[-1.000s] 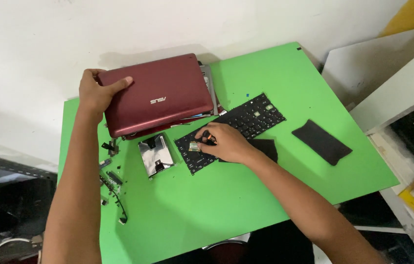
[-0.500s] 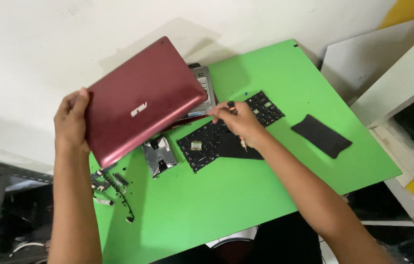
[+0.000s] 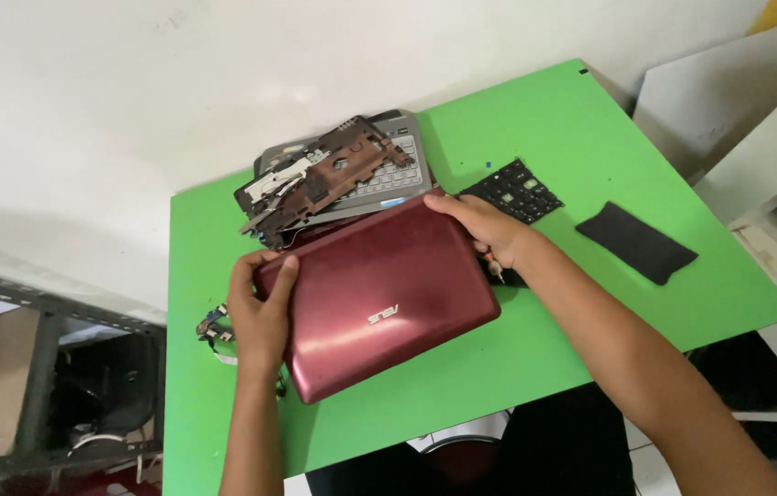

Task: Disassembling and reassembling laptop components such as the keyboard and casing using a screwdriver.

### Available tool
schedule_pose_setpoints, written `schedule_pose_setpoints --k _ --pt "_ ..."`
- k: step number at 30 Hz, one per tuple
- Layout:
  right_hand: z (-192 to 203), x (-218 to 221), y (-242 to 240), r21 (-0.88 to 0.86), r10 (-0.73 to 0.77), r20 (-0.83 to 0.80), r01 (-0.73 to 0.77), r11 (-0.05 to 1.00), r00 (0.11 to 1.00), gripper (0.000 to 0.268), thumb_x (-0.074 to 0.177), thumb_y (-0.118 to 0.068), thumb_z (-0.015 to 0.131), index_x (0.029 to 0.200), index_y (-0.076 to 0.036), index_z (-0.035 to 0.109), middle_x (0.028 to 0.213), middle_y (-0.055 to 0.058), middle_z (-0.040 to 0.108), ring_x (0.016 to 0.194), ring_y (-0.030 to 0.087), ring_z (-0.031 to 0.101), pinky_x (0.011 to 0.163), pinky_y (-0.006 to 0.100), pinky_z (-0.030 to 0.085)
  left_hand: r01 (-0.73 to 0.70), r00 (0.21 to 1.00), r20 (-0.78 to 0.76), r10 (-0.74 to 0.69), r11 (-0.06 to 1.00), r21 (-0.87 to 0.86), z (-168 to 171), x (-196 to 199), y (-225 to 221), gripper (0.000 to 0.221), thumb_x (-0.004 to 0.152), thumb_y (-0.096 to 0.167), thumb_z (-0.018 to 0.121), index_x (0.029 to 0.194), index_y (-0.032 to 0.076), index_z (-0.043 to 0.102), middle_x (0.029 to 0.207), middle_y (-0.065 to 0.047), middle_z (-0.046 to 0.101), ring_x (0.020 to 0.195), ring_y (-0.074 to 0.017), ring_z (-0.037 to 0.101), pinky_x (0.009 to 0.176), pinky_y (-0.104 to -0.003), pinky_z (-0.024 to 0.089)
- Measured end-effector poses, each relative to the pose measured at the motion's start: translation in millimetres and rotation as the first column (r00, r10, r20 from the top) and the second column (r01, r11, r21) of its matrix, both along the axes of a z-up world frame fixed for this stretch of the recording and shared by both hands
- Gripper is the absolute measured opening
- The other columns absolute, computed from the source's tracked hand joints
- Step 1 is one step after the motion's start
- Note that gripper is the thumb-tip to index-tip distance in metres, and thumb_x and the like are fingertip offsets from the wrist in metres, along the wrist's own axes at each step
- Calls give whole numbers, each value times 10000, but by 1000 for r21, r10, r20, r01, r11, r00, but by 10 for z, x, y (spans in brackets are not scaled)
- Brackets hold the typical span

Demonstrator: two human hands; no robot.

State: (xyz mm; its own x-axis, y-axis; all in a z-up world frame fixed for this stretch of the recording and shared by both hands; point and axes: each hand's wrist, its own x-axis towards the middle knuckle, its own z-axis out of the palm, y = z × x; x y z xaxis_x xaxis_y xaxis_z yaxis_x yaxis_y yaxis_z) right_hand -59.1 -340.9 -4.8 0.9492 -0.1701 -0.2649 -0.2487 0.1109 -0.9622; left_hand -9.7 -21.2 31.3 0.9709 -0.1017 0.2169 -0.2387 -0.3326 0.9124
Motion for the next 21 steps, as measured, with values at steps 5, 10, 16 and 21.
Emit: schedule_pose_setpoints --k 5,10,16,21 --pt "130 -52 105 -134 2 -21 -5 991 1000 452 945 -533 691 955 -81 721 633 44 604 424 129 493 338 238 314 22 998 60 -28 996 89 -255 153 101 345 931 323 795 1105 67 642 1109 -168 666 1276 -384 564 1062 -543 418" --pt "167 -19 210 -243 -39 86 59 968 996 297 992 -432 674 964 -150 763 654 19 610 514 133 539 389 242 379 16 988 151 -35 992 126 -276 186 102 336 934 331 788 1097 80 638 1034 -159 661 1072 -355 635 919 -500 476" --pt "147 -82 269 -561 -33 384 262 785 923 279 941 -226 741 1203 -134 754 1106 87 752 1041 243 705 858 364 579 8 976 211 -46 984 177 -303 158 52 301 957 306 771 1090 73 636 1014 -167 673 1027 -388 653 876 -513 501" --pt "326 -254 417 -793 293 485 273 545 824 344 915 -247 765 1248 -167 734 1177 112 722 1059 348 709 822 429 617 28 990 127 -62 967 254 -277 125 18 293 957 341 737 1082 92 648 1027 -166 704 1063 -401 667 912 -519 503"
